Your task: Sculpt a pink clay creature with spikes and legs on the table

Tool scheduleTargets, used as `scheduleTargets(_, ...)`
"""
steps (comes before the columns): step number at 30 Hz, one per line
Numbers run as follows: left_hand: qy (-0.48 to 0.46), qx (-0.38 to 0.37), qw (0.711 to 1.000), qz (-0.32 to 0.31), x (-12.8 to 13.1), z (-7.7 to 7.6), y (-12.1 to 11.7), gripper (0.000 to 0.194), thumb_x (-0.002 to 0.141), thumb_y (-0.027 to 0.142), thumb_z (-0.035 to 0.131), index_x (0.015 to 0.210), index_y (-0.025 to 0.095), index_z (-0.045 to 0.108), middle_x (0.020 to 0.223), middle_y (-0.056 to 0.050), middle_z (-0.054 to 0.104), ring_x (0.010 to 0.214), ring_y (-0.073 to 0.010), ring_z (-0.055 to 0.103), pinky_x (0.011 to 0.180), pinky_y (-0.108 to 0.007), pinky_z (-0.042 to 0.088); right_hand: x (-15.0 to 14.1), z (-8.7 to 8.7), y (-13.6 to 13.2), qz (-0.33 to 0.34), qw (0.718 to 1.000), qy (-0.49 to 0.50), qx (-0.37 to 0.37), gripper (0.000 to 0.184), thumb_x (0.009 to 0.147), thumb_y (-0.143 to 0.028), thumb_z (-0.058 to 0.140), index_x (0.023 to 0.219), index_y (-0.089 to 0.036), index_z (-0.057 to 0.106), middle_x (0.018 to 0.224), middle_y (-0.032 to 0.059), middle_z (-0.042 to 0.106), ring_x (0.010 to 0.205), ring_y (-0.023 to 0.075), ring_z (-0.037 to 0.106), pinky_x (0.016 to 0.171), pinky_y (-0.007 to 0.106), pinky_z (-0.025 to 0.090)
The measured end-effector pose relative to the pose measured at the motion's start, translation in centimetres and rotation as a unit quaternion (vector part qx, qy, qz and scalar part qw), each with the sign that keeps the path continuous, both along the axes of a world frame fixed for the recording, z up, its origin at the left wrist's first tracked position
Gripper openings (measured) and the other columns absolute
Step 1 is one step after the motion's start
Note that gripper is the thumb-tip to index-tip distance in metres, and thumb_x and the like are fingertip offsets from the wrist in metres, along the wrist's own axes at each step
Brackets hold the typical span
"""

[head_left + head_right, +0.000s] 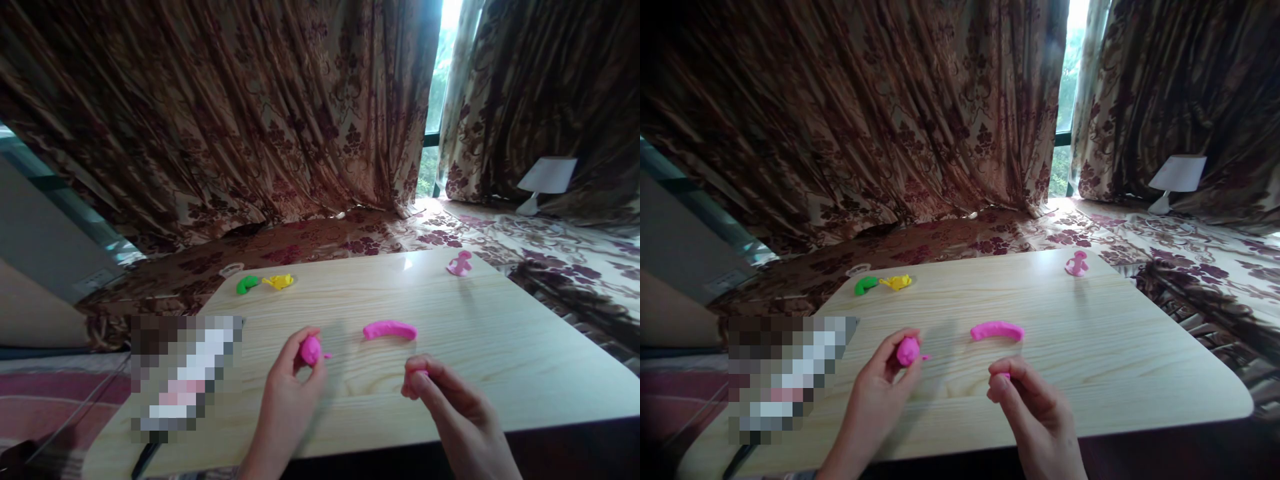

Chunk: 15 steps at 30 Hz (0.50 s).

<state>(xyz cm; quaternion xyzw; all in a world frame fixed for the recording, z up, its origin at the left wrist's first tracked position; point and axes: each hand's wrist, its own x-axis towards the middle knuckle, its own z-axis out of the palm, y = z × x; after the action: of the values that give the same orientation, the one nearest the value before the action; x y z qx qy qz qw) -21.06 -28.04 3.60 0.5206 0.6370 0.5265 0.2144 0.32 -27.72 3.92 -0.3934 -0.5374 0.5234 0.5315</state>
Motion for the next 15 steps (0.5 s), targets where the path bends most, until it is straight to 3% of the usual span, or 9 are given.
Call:
scheduleTargets(4,0.284,-0.021,0.958,-0.009,-4.3,-1.4,2.3,0.038,0.082,0.028,0.051,0.119,0.023,0.055,0.112,-0.008,0.058,0.106,-0.0252,0.054,0.095,-0.043,0.041,0.9,-0.2,0.6,0.026,0.993,-0.061,0.098,0.014,0.086,-0.027,0.057,0.091,-0.025,0.07,0.085,0.0027,0.063,0.083,0.0166,0.058,0.07,0.022,0.049)
scheduleTargets(6,0.336,-0.041,0.941,-0.033,-5.3,-1.7,2.7,0.043,0.083,0.031,0.051,0.126,0.024,0.051,0.119,-0.008,0.057,0.112,-0.0266,0.051,0.098,-0.046,0.039,0.8,-0.9,0.5,0.021,0.991,-0.067,0.117,0.019,0.086,-0.025,0.056,0.1,-0.026,0.068,0.083,0.0021,0.062,0.082,0.016,0.059,0.071,0.022,0.049)
scheduleTargets(8,0.333,-0.034,0.942,-0.031,-5.4,-1.7,2.4,0.053,0.082,0.035,0.053,0.133,0.024,0.043,0.131,-0.009,0.051,0.122,-0.0276,0.044,0.102,-0.048,0.035,0.6,-1.6,0.4,-0.005,0.995,-0.047,0.093,0.022,0.084,-0.024,0.059,0.106,-0.027,0.064,0.082,0.0007,0.063,0.078,0.0146,0.06,0.072,0.022,0.049)
scheduleTargets(10,0.285,0.003,0.958,0.005,-4.3,-1.2,1.3,0.059,0.079,0.038,0.057,0.135,0.023,0.041,0.142,-0.009,0.04,0.132,-0.0284,0.033,0.109,-0.048,0.026,0.3,-1.9,0.2,-0.026,0.997,-0.023,0.065,0.019,0.082,-0.024,0.062,0.101,-0.027,0.064,0.08,-0.0005,0.064,0.073,0.0136,0.061,0.07,0.021,0.05)
scheduleTargets(12,0.169,0.038,0.984,0.036,-2.0,-0.5,-0.5,0.051,0.08,0.039,0.057,0.129,0.024,0.05,0.146,-0.005,0.035,0.136,-0.0273,0.026,0.113,-0.046,0.016,-0.1,-1.6,0.2,-0.021,0.996,-0.022,0.083,0.009,0.081,-0.022,0.063,0.089,-0.025,0.065,0.075,-0.001,0.064,0.069,0.0133,0.061,0.065,0.02,0.05)
scheduleTargets(14,-0.068,-0.006,0.998,-0.008,1.2,-0.1,-2.2,0.04,0.084,0.039,0.052,0.122,0.026,0.057,0.139,-0.002,0.046,0.134,-0.0244,0.03,0.114,-0.041,0.017,-0.6,-1.0,0.2,0.004,0.988,-0.044,0.146,0.006,0.082,-0.018,0.061,0.083,-0.023,0.065,0.074,-0.0004,0.063,0.068,0.0138,0.061,0.063,0.021,0.05)
scheduleTargets(15,-0.212,-0.049,0.974,-0.061,2.9,0.1,-2.8,0.038,0.085,0.039,0.053,0.118,0.025,0.06,0.133,-0.003,0.053,0.133,-0.0238,0.034,0.113,-0.04,0.021,-0.8,-0.7,0.2,0.014,0.981,-0.056,0.183,0.009,0.082,-0.016,0.059,0.083,-0.023,0.065,0.076,0.0005,0.063,0.07,0.0145,0.061,0.064,0.022,0.05)
